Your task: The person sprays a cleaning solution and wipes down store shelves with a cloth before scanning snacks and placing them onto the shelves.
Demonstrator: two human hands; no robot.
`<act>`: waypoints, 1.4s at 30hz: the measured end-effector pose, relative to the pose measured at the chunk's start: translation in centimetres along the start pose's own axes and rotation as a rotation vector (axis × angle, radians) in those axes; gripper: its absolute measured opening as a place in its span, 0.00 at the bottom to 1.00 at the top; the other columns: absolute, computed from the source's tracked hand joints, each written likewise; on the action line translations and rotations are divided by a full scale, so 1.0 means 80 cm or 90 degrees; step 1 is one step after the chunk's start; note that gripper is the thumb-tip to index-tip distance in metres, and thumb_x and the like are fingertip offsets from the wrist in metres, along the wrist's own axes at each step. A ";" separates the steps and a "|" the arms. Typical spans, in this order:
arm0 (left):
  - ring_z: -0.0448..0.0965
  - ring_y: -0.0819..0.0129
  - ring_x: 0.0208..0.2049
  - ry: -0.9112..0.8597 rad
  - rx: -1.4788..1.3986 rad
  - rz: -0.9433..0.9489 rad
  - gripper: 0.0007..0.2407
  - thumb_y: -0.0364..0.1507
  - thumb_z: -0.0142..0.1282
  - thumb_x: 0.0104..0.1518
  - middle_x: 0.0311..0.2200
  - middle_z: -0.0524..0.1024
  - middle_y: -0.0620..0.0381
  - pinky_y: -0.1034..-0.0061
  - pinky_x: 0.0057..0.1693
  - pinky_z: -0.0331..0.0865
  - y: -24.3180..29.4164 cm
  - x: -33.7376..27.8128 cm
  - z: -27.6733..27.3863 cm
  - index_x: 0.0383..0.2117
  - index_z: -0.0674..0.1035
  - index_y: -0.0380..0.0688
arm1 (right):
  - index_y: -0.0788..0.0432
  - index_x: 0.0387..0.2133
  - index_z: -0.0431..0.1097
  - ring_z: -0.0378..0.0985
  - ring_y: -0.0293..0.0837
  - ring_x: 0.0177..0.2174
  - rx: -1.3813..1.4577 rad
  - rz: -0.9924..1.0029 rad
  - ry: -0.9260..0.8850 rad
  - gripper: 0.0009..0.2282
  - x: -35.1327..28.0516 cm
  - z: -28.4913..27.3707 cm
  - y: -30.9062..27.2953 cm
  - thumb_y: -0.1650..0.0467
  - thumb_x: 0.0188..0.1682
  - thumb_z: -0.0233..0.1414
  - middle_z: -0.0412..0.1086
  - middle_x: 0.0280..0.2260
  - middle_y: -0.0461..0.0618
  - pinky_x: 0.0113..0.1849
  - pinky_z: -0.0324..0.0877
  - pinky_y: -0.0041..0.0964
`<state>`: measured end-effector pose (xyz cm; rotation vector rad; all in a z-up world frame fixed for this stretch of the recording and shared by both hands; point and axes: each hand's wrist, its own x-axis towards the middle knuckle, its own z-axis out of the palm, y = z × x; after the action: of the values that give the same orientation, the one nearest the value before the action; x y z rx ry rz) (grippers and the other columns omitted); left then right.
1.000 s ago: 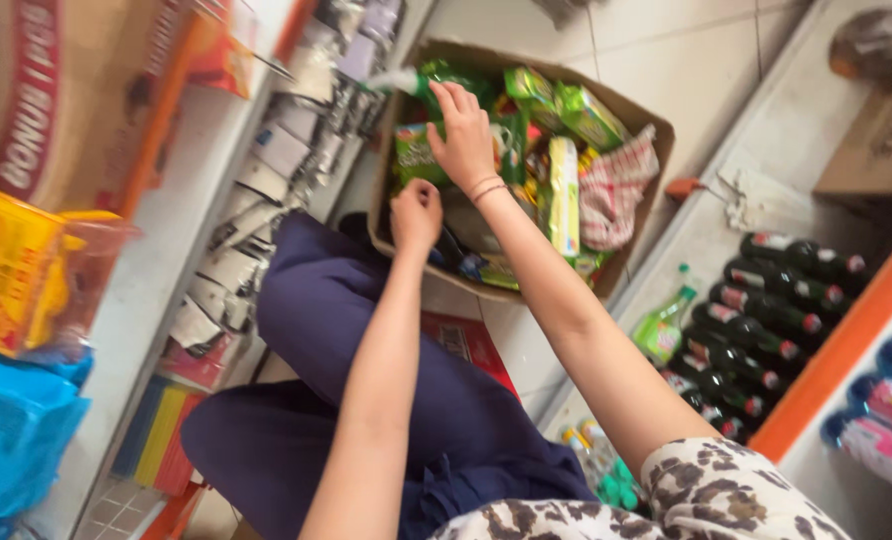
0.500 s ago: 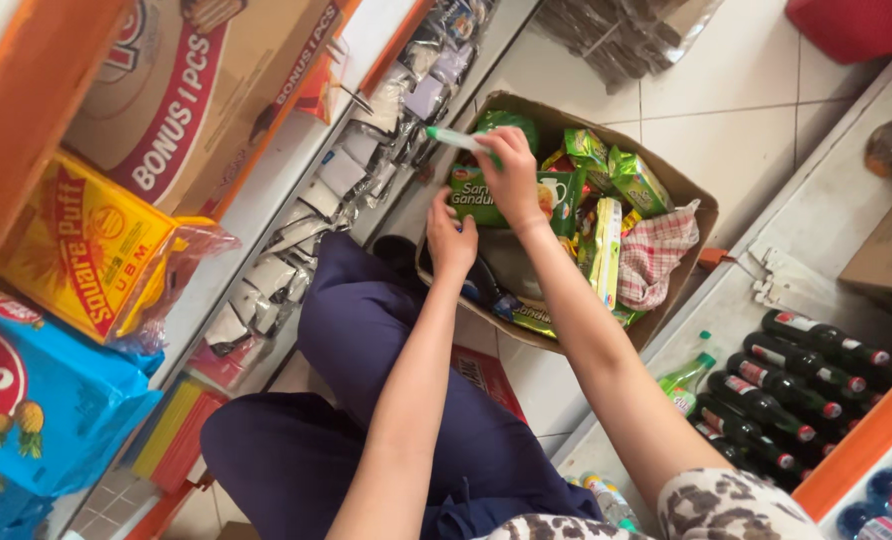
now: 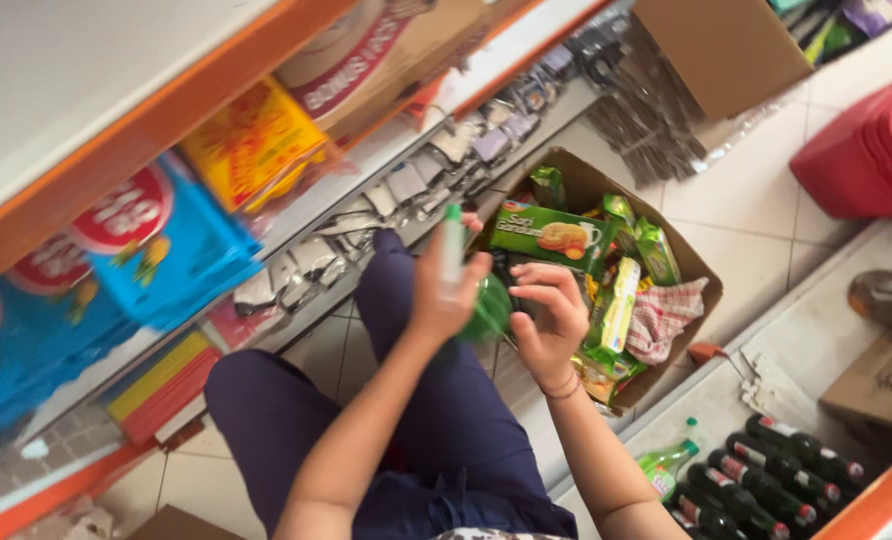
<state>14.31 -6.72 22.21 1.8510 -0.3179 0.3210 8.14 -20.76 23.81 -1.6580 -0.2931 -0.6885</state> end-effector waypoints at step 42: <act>0.64 0.63 0.69 0.268 -0.353 -0.099 0.31 0.22 0.49 0.50 0.66 0.65 0.56 0.68 0.69 0.64 0.108 -0.136 -0.481 0.67 0.65 0.36 | 0.63 0.56 0.64 0.78 0.39 0.42 0.666 0.492 -0.270 0.14 0.063 0.426 -0.149 0.76 0.58 0.52 0.74 0.45 0.51 0.46 0.75 0.33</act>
<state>-1.28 28.12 36.90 1.2178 0.0325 0.4527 14.91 13.51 34.10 -0.7535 -0.2197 0.3924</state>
